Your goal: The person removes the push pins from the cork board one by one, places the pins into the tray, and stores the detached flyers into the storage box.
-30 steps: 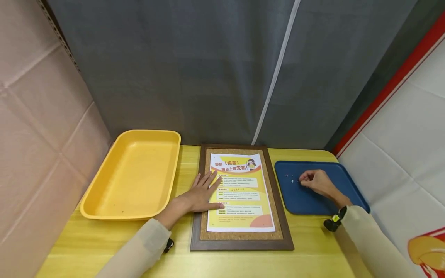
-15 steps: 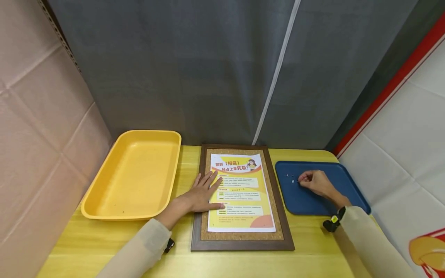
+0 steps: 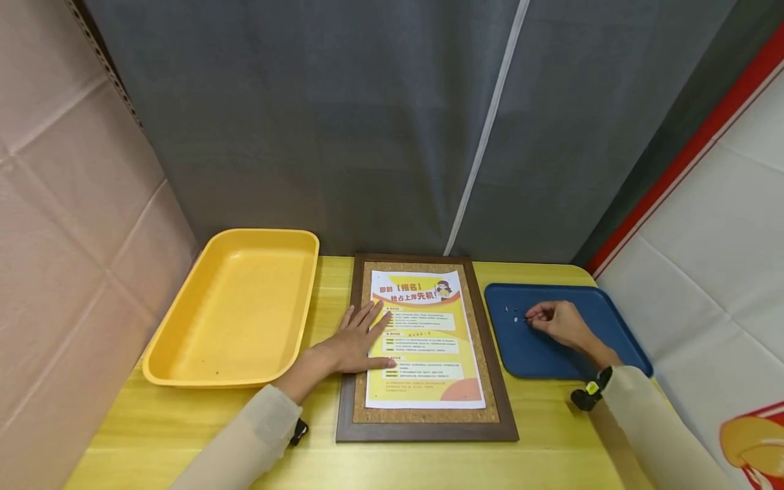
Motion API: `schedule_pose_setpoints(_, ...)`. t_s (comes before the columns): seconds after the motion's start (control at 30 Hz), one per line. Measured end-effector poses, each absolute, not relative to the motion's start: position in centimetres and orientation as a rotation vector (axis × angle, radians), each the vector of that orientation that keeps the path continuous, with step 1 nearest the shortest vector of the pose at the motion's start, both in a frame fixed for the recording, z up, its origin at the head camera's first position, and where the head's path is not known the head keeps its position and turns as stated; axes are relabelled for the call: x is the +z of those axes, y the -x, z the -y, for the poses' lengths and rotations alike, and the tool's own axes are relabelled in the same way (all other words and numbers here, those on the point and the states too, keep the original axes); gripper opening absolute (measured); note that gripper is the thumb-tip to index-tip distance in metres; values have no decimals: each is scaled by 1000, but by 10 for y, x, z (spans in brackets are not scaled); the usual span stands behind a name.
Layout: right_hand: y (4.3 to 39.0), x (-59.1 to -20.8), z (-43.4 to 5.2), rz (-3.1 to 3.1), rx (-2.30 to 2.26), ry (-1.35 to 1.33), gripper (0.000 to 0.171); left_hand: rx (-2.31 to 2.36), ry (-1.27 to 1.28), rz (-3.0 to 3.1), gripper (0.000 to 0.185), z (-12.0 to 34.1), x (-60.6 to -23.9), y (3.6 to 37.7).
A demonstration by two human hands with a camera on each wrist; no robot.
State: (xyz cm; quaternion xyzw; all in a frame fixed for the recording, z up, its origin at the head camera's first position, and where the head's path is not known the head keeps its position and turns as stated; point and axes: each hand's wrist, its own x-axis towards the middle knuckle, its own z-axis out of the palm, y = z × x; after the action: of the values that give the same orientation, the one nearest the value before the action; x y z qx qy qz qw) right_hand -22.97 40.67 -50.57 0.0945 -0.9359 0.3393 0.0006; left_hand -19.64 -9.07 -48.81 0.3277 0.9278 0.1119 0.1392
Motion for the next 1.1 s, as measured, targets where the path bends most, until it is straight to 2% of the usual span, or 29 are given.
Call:
schedule_pose_setpoints(0.27, 226, -502, -399, 2855, 1070, -299, 9, 354, -959, -2679, 99, 91, -489, 196)
schedule_pose_setpoints(0.63, 216, -486, -341, 2775, 1252, -469, 13, 439, -978, -2766, 96, 91, -490, 196)
schedule_pose_setpoints(0.9, 206, -480, -302, 2780, 1250, -495, 21, 887, -756, -2881, 85, 82, -490, 193)
schedule_pose_setpoints(1.1, 202, -481, -281, 2730, 1252, -463, 32, 1218, -552, -2787, 83, 68, -483, 189)
